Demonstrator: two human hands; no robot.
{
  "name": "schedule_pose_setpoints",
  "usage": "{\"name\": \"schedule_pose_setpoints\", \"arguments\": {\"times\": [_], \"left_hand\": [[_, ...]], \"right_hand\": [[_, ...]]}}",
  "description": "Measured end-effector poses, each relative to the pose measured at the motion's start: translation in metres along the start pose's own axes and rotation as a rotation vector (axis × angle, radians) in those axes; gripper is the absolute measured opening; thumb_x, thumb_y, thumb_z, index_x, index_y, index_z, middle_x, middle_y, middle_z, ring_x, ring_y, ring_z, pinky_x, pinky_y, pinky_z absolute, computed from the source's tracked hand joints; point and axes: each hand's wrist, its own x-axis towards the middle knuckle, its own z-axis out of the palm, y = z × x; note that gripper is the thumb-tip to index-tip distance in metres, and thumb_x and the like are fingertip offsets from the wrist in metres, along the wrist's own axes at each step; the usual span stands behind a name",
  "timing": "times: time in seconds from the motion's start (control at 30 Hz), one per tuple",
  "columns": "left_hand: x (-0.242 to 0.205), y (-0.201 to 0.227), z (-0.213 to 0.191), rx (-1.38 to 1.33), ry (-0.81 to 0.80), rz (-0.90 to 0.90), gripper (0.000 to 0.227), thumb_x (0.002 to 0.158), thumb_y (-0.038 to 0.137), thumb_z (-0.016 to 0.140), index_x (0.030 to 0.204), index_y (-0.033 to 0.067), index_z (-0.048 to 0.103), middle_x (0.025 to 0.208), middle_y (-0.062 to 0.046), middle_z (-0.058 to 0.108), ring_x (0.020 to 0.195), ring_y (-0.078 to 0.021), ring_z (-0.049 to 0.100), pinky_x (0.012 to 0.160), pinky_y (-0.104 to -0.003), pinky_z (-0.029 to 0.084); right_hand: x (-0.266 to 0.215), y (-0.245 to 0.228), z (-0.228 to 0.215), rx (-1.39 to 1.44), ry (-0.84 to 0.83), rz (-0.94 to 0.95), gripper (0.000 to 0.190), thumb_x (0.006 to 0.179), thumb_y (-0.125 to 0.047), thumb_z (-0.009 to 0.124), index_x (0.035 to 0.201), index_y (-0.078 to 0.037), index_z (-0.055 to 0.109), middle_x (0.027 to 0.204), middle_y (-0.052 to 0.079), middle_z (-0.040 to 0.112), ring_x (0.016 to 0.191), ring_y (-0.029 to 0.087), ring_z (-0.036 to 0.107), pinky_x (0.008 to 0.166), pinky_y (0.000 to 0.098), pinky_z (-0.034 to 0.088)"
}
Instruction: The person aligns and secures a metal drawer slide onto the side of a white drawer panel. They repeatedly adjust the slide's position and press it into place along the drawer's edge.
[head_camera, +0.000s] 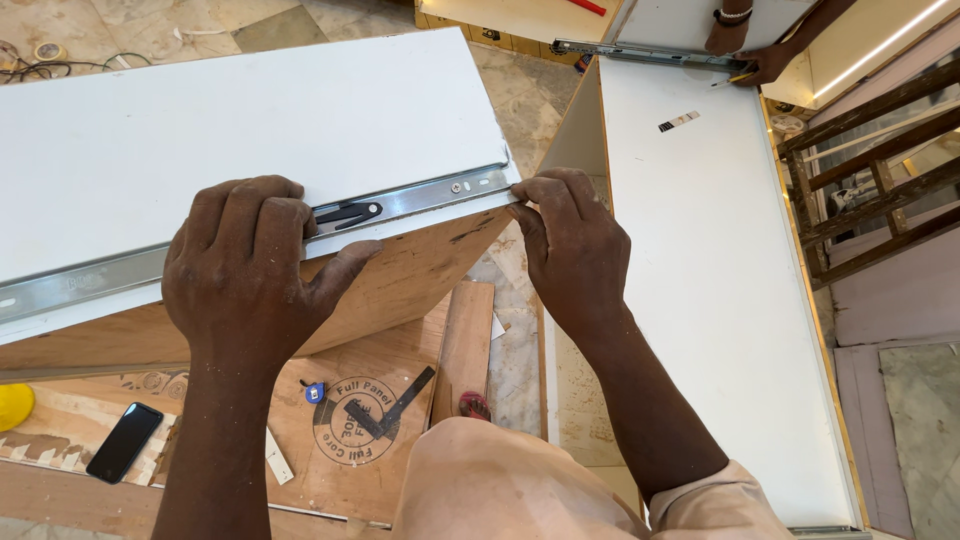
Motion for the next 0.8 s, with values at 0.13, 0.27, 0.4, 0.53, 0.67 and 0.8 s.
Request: {"name": "schedule_pose_setpoints", "arguments": {"times": [0.13, 0.27, 0.4, 0.53, 0.67, 0.8], "left_hand": [[0.001, 0.000, 0.000, -0.002, -0.002, -0.007, 0.055, 0.085, 0.063, 0.085, 0.094, 0.0154, 0.059, 0.106, 0.001, 0.066, 0.102, -0.0172, 0.063, 0.075, -0.031, 0.054], [0.002, 0.001, -0.002, 0.002, 0.002, -0.008, 0.057, 0.086, 0.064, 0.087, 0.092, 0.0155, 0.058, 0.104, 0.001, 0.065, 0.100, -0.0174, 0.062, 0.075, -0.031, 0.054], [0.004, 0.002, -0.002, -0.018, 0.009, -0.010, 0.058, 0.086, 0.065, 0.086, 0.093, 0.0147, 0.058, 0.104, 0.000, 0.065, 0.099, -0.0174, 0.062, 0.074, -0.031, 0.054], [0.004, 0.002, -0.002, 0.010, 0.014, -0.004, 0.058, 0.087, 0.066, 0.085, 0.092, 0.0151, 0.058, 0.103, 0.000, 0.065, 0.098, -0.0178, 0.063, 0.073, -0.031, 0.054], [0.005, 0.001, 0.000, 0.007, 0.029, 0.006, 0.056, 0.087, 0.065, 0.082, 0.093, 0.0148, 0.058, 0.104, 0.000, 0.065, 0.099, -0.0178, 0.063, 0.073, -0.030, 0.055], [0.003, 0.001, -0.001, 0.002, 0.015, -0.003, 0.058, 0.089, 0.067, 0.084, 0.092, 0.0153, 0.058, 0.103, 0.000, 0.065, 0.097, -0.0174, 0.064, 0.073, -0.031, 0.055]], "right_hand": [[0.003, 0.003, 0.002, 0.066, -0.018, 0.015, 0.013, 0.098, -0.007, 0.075, 0.104, -0.004, 0.064, 0.108, 0.009, 0.066, 0.093, 0.022, 0.071, 0.071, 0.0302, 0.061], [0.002, 0.008, 0.002, 0.207, -0.079, 0.141, 0.015, 0.098, -0.007, 0.075, 0.101, -0.002, 0.061, 0.108, 0.010, 0.066, 0.090, 0.019, 0.072, 0.074, 0.0300, 0.063], [0.002, 0.014, 0.002, 0.304, -0.098, 0.195, 0.019, 0.098, -0.007, 0.075, 0.105, 0.000, 0.059, 0.109, 0.010, 0.066, 0.094, 0.019, 0.073, 0.079, 0.0307, 0.064], [0.001, 0.014, 0.003, 0.237, -0.089, 0.126, 0.016, 0.098, -0.008, 0.076, 0.105, -0.001, 0.063, 0.108, 0.010, 0.069, 0.093, 0.019, 0.074, 0.077, 0.0303, 0.064], [0.005, 0.011, 0.000, 0.213, -0.065, 0.056, 0.016, 0.097, -0.008, 0.076, 0.106, -0.001, 0.064, 0.110, 0.012, 0.068, 0.096, 0.021, 0.074, 0.078, 0.0304, 0.065], [0.011, 0.007, -0.006, 0.080, -0.101, 0.007, 0.016, 0.094, -0.009, 0.079, 0.102, -0.005, 0.065, 0.107, 0.007, 0.069, 0.090, 0.019, 0.073, 0.071, 0.0309, 0.061]]}}
